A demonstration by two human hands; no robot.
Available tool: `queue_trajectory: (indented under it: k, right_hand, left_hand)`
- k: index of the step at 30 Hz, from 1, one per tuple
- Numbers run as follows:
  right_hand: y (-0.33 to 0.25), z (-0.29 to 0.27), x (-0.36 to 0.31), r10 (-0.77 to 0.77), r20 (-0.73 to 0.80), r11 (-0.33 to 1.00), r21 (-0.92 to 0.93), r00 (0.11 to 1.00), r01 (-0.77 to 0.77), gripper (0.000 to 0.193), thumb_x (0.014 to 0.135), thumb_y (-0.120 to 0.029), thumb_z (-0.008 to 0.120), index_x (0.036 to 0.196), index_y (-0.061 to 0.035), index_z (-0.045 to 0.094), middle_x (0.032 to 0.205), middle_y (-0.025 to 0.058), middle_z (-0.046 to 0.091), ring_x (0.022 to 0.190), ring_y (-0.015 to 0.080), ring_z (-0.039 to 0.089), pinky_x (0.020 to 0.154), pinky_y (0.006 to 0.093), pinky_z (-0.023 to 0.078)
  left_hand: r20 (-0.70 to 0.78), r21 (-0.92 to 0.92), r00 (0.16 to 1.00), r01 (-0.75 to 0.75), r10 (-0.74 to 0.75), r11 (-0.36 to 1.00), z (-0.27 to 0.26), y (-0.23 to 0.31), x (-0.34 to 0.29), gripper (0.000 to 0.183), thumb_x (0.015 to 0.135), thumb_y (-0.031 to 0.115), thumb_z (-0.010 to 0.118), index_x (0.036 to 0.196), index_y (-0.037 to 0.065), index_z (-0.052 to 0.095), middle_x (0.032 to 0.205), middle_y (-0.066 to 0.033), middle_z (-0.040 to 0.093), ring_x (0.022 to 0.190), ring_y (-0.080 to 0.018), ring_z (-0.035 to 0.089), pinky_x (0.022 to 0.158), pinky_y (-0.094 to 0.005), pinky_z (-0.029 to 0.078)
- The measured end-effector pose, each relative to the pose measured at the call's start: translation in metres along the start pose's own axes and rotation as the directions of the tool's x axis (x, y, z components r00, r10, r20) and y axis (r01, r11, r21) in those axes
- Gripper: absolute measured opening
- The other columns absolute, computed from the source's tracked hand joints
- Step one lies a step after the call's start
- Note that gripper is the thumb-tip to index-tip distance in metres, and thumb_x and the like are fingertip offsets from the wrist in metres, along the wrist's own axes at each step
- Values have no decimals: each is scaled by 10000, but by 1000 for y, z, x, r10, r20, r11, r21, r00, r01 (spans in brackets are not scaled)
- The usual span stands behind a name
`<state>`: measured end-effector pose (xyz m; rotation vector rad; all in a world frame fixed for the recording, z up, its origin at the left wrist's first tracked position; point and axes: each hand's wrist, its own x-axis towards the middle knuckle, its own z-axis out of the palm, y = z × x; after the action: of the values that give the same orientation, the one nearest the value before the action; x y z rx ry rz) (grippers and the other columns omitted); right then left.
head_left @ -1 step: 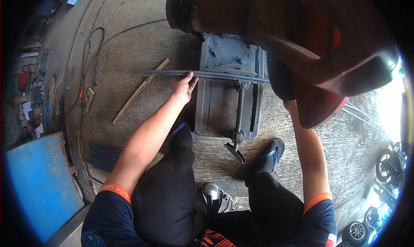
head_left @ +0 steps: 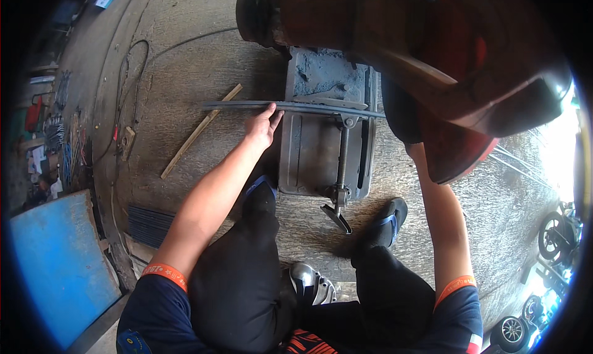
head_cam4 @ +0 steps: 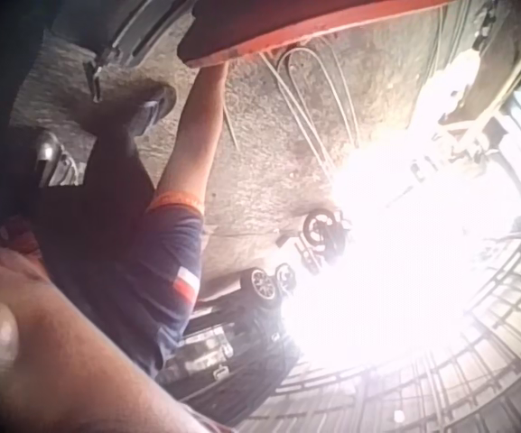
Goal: Cutting metal rods into smaller pieces using a chop saw.
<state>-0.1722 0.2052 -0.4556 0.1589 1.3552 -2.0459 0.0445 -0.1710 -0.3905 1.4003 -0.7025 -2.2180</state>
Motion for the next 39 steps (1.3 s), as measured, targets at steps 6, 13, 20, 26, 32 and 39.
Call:
queue_trajectory:
  k: [6, 13, 20, 26, 32, 39]
  right_hand:
    - [-3, 8, -5, -16, -13, 998, -57, 1000, 15, 437, 840, -377, 670, 1099, -31, 602, 974, 76, 634, 855, 171, 602, 727, 310, 487]
    - [-13, 47, -19, -130, -48, 881, -463, 990, 93, 439, 829, -376, 683, 1076, -22, 608, 965, 93, 637, 863, 189, 608, 736, 326, 488]
    - [5, 90, -26, -442, 329, 170, -883, 835, 438, 418, 813, -355, 703, 1033, -13, 609, 957, 130, 634, 876, 226, 618, 758, 352, 486]
    - [18, 106, -9, -364, 437, 170, -837, 822, 520, 258, 798, -149, 688, 1008, -29, 595, 966, 163, 592, 887, 310, 611, 778, 374, 477]
    - [-5, 127, -22, -324, 563, -37, -810, 760, 585, 153, 780, -77, 668, 916, -28, 615, 862, 159, 566, 824, 352, 572, 710, 411, 461]
    - [-6, 132, -19, -348, 617, -116, -775, 706, 621, 87, 804, -81, 640, 844, -23, 589, 838, 157, 556, 816, 369, 560, 698, 444, 448]
  left_hand:
    - [8, 9, 1000, 14, -14, 1000, -2, -1, 3, 200, 824, -40, 655, 998, 2, 566, 1023, -103, 604, 941, -196, 610, 818, -334, 597]
    - [11, -5, 1000, 22, -22, 1000, 1, 1, 0, 199, 824, -41, 655, 997, -3, 566, 1033, -105, 601, 935, -202, 612, 807, -331, 600]
    - [4, 53, 1000, 9, -9, 999, 4, 1, -5, 207, 839, 3, 658, 1020, 31, 561, 1064, -74, 590, 964, -169, 598, 819, -287, 586]
    - [12, 13, 1000, 27, -27, 1000, 2, 2, -6, 322, 801, -20, 692, 1075, 34, 531, 1102, -85, 566, 973, -194, 593, 811, -297, 600]
    - [15, -4, 1000, 2, -2, 1000, 6, 2, -12, 282, 803, -9, 695, 1035, 37, 541, 1043, -70, 570, 932, -180, 581, 772, -307, 605]
    - [46, 41, 999, 6, -8, 999, 1, 0, -5, 175, 832, 28, 671, 968, 23, 562, 961, -84, 603, 869, -188, 611, 751, -284, 597]
